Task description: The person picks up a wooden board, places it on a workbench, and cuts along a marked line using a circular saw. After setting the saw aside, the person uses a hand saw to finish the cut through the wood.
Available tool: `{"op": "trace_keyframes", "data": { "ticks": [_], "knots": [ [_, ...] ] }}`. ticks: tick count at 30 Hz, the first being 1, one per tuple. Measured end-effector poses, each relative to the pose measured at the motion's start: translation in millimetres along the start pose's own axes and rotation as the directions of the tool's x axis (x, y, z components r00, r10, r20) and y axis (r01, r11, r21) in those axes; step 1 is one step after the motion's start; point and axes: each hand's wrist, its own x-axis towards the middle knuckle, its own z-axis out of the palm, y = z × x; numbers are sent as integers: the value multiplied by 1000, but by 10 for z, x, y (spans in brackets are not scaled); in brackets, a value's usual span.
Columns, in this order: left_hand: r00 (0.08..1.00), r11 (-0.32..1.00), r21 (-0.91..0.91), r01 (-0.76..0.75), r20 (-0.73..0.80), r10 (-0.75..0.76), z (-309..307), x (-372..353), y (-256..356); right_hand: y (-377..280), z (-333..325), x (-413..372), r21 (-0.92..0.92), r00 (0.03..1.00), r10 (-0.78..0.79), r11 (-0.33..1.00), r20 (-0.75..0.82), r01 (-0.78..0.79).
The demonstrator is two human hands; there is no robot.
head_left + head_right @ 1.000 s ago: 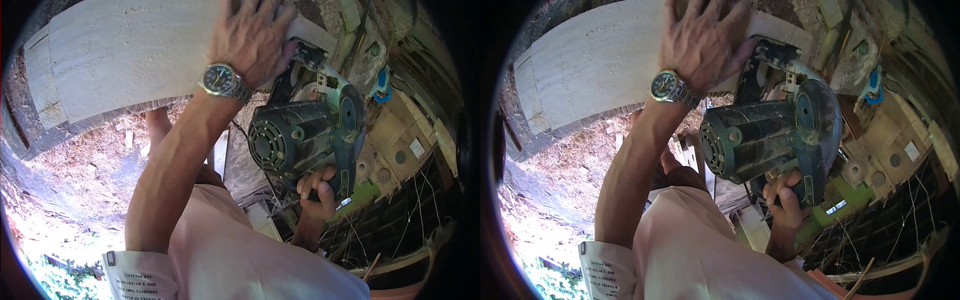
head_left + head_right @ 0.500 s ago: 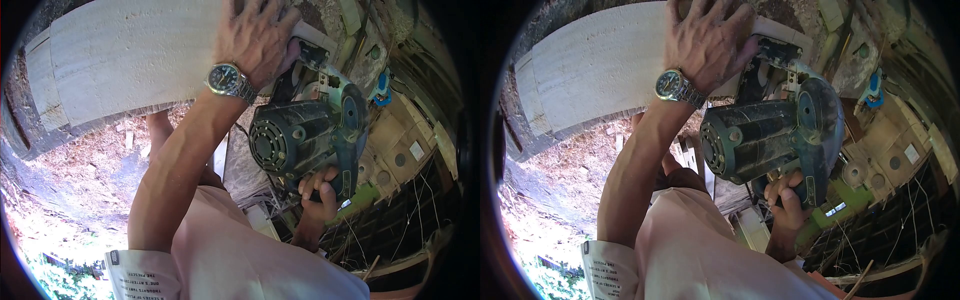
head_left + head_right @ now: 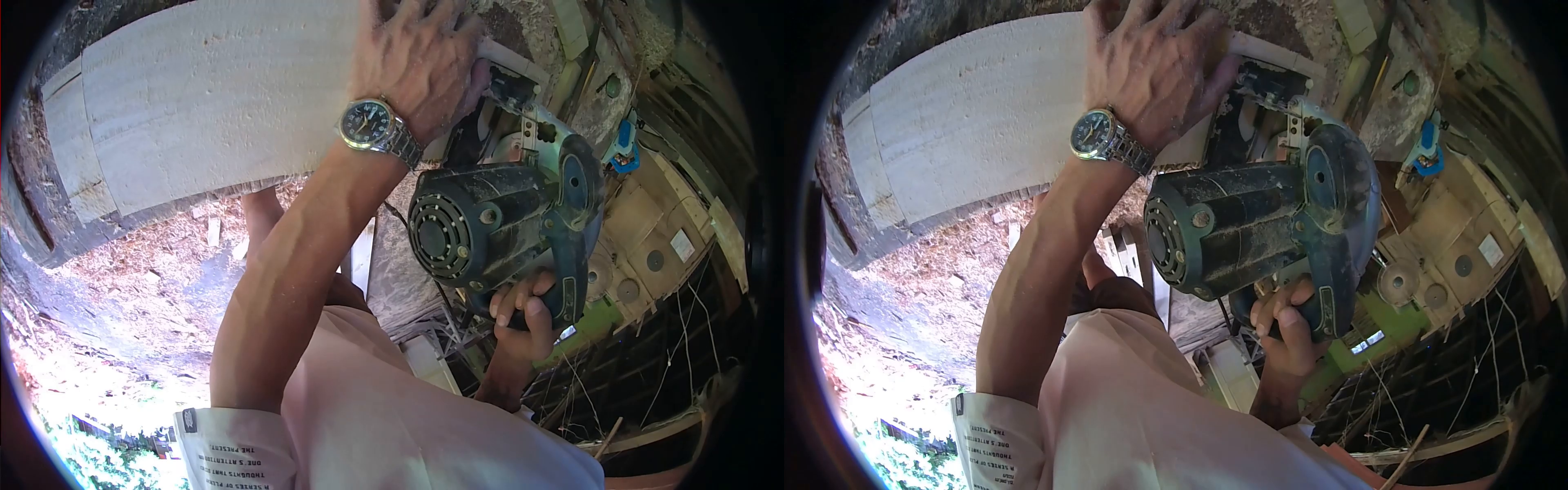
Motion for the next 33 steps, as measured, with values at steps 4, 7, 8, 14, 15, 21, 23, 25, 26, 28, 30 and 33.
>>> {"op": "trace_keyframes", "data": {
  "ticks": [4, 7, 8, 14, 15, 21, 23, 25, 26, 28, 30, 33],
  "knots": [
    [1000, 1000, 0, 10, 18, -10, -7, 16, -4, -2, -6, 22, 14, 1000, -2, 1000, 27, 1],
    [999, 999, 35, 11, -48, -9, 15, 24, 2, -18, 9, 45, 13, 999, 0, 1000, 32, 0],
    [999, 1000, 23, 15, -32, -14, 13, 33, 2, -25, 16, 51, 12, 1000, 0, 1000, 26, 0],
    [999, 999, 9, 34, 27, -34, 8, 58, -13, -76, 72, 85, 84, 999, 24, 996, 38, -27],
    [999, 999, 7, 34, 15, -34, 19, 60, -13, -82, 78, 91, 79, 999, 24, 996, 33, -26],
    [1000, 1000, 4, 11, -20, -11, 19, 87, -35, -128, 158, 136, 66, 1000, 11, 998, 10, -12],
    [1000, 1000, 6, 8, -21, -8, 9, 84, -37, -139, 168, 140, 58, 1000, 7, 998, 21, -8],
    [1000, 1000, 1, 11, -7, -11, 13, 101, -41, -149, 181, 156, 59, 1000, 8, 998, 21, -9],
    [1000, 1000, -1, 9, -17, -9, 28, 109, -48, -149, 189, 167, 63, 1000, 11, 998, 14, -12],
    [999, 1000, -4, 5, -37, -5, 49, 117, -58, -154, 197, 181, 67, 1000, 12, 998, 9, -13],
    [1000, 1000, 2, 6, -16, -6, 34, 111, -75, -151, 211, 178, 70, 1000, 7, 998, 13, -8],
    [1000, 1000, -5, 15, 13, -15, 43, 151, -84, -158, 213, 217, 62, 1000, -1, 998, 17, 0]
  ]
}}
